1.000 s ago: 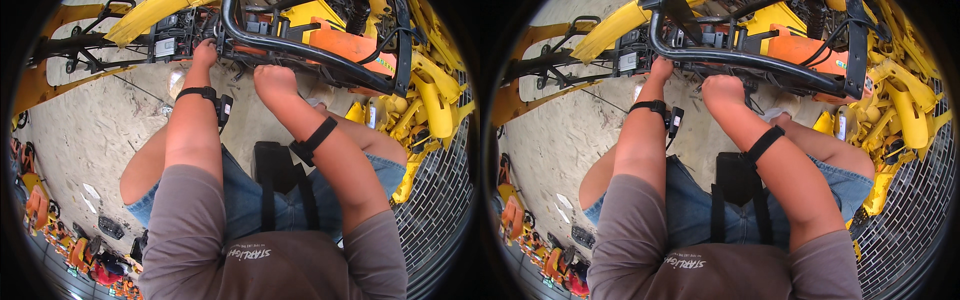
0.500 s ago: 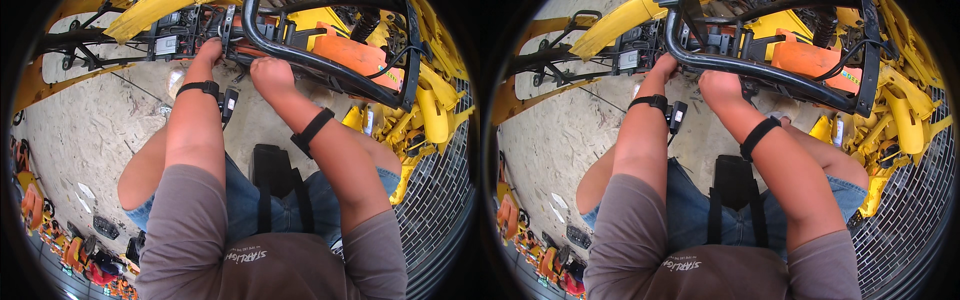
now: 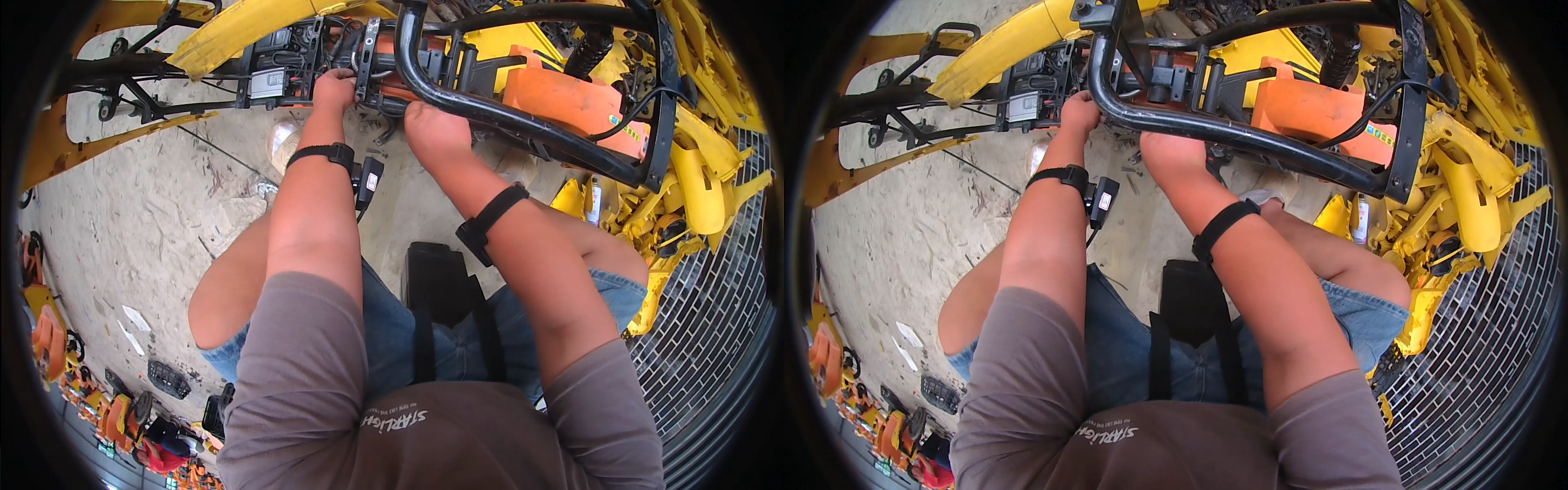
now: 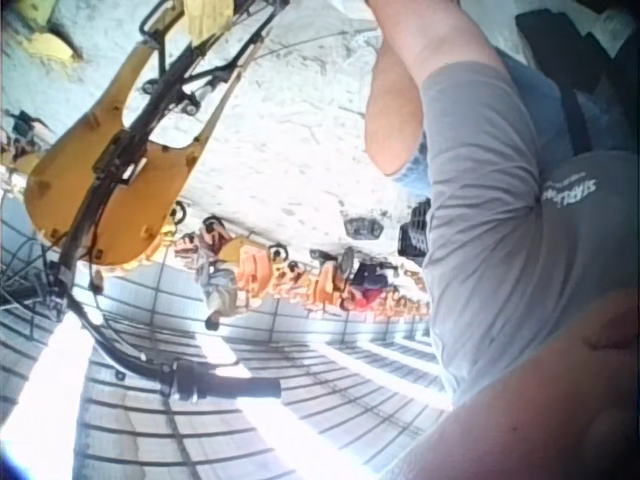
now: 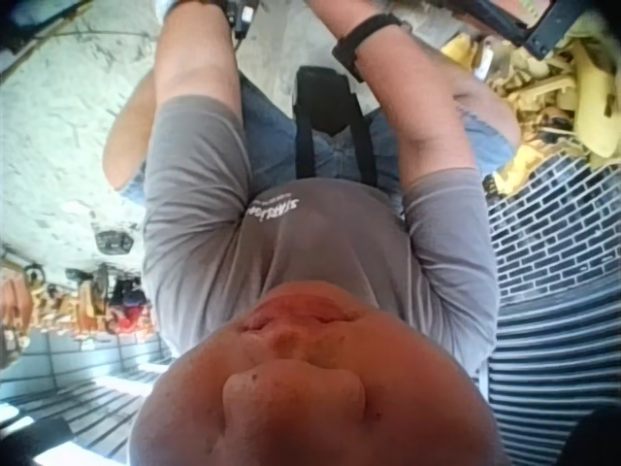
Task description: The person fits yellow plastic body panels onto a moped frame and connects internal electrical wiring by hand.
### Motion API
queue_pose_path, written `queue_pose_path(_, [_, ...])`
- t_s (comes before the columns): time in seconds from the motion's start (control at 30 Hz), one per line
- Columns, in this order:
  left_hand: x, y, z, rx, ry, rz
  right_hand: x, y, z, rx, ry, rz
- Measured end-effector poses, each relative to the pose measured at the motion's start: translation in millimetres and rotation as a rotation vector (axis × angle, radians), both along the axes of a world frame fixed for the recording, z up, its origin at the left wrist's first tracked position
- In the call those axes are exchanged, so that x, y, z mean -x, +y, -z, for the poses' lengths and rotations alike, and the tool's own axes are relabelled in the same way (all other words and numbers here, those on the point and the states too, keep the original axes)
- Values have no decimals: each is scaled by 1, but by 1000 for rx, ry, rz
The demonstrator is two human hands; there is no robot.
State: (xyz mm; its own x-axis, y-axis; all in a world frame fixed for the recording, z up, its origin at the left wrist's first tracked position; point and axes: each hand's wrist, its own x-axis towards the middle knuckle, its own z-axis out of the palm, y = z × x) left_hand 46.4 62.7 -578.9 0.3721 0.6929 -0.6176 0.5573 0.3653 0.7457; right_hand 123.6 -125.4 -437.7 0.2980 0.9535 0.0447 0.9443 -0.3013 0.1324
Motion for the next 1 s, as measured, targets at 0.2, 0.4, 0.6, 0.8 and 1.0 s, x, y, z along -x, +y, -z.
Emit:
queue_pose_path(0.2, [-4,-6,-2,-518,184,-96,5,-4,2,19,284,241])
queue_pose_path(0.4, [7,24,-11,-672,51,-260,37,-80,9,30,1136,916])
queue_pose_path(0.6, [39,56,-16,-650,29,-432,46,-120,-6,-91,640,324])
queue_pose_path(0.8, [23,8,-16,-706,128,-156,39,-74,-4,-125,634,363])
queue_pose_path(1.0, [4,-10,-6,-750,186,-10,34,-68,-3,-131,614,394])
